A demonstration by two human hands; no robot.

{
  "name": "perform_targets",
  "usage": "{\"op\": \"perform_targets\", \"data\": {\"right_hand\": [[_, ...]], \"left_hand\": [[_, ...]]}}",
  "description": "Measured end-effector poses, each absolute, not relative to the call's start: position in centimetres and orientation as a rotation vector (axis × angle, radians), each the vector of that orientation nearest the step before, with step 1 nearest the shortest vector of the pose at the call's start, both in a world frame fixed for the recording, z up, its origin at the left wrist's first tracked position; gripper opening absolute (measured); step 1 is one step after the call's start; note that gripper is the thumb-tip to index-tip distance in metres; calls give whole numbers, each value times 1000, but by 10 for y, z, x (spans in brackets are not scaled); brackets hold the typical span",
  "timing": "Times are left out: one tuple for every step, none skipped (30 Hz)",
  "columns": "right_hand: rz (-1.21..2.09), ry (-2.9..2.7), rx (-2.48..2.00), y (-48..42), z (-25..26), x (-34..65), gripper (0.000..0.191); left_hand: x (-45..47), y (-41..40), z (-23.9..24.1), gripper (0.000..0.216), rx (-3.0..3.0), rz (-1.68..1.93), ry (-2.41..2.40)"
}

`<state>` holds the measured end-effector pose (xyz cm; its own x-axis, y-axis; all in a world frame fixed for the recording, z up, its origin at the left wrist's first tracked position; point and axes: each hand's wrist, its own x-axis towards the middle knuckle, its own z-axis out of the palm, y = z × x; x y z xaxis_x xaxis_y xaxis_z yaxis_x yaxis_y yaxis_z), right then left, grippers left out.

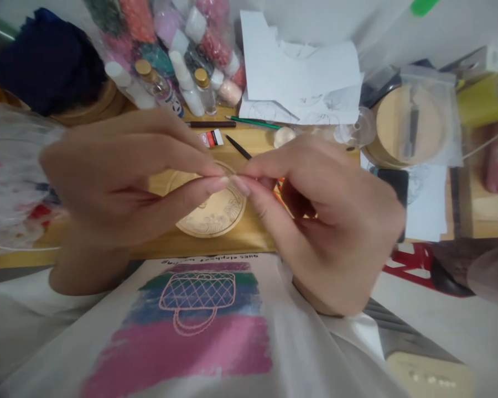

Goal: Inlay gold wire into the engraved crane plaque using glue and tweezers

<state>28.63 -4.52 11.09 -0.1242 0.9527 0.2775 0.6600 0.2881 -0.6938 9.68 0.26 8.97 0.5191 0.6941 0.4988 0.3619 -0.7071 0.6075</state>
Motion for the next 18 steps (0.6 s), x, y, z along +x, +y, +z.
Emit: {"op": "perform_targets", "data": {"right_hand": [[536, -1821, -1479, -44, 104, 288, 6], [578, -1763, -1504, -41, 92, 289, 8], [673, -1728, -1500, -38, 76, 290, 8], [795, -1740, -1502, -35, 58, 291, 10], [886, -1735, -1529, -32, 40, 291, 8], [915, -1723, -1546, -29, 22, 291, 6], [901, -1700, -1564, -27, 7, 290, 6], [889, -1683, -1567, -25, -4, 288, 6], [885, -1679, -1566, -25, -12, 286, 7], [880, -1662, -1560, -25, -16, 284, 7], [880, -1649, -1546, -25, -18, 283, 7], [875, -1641, -1533, -26, -18, 281, 8], [864, -1637, -1520, -26, -16, 279, 9], [850, -1636, -1512, -26, -15, 278, 11], [822, -1643, -1510, -25, -14, 278, 10], [779, -1658, -1513, -24, -13, 278, 9], [731, -1678, -1517, -23, -13, 279, 8], [681, -1702, -1522, -23, -13, 280, 8]], "left_hand": [[99, 5, 84, 19, 2371, 1014, 879], [101, 8, 75, 21, 2434, 909, 932], [103, 11, 63, 20, 2478, 763, 992], [103, 14, 50, 18, 2496, 684, 974], [104, 16, 35, 18, 2499, 632, 982], [103, 18, 21, 17, 2491, 553, 1003], [102, 20, 9, 15, 2484, 544, 1054], [100, 21, -1, 15, 2482, 597, 1097], [98, 22, -8, 15, 2476, 699, 1141], [97, 23, -13, 14, 2471, 786, 1172], [95, 23, -15, 14, 2474, 835, 1176], [94, 24, -16, 13, 2475, 867, 1173], [93, 24, -16, 12, 2476, 884, 1161], [92, 24, -15, 12, 2477, 892, 1147], [92, 25, -15, 12, 2475, 903, 1136], [92, 25, -15, 12, 2473, 915, 1128], [91, 25, -15, 11, 2472, 925, 1123], [90, 24, -16, 10, 2473, 929, 1122]]}}
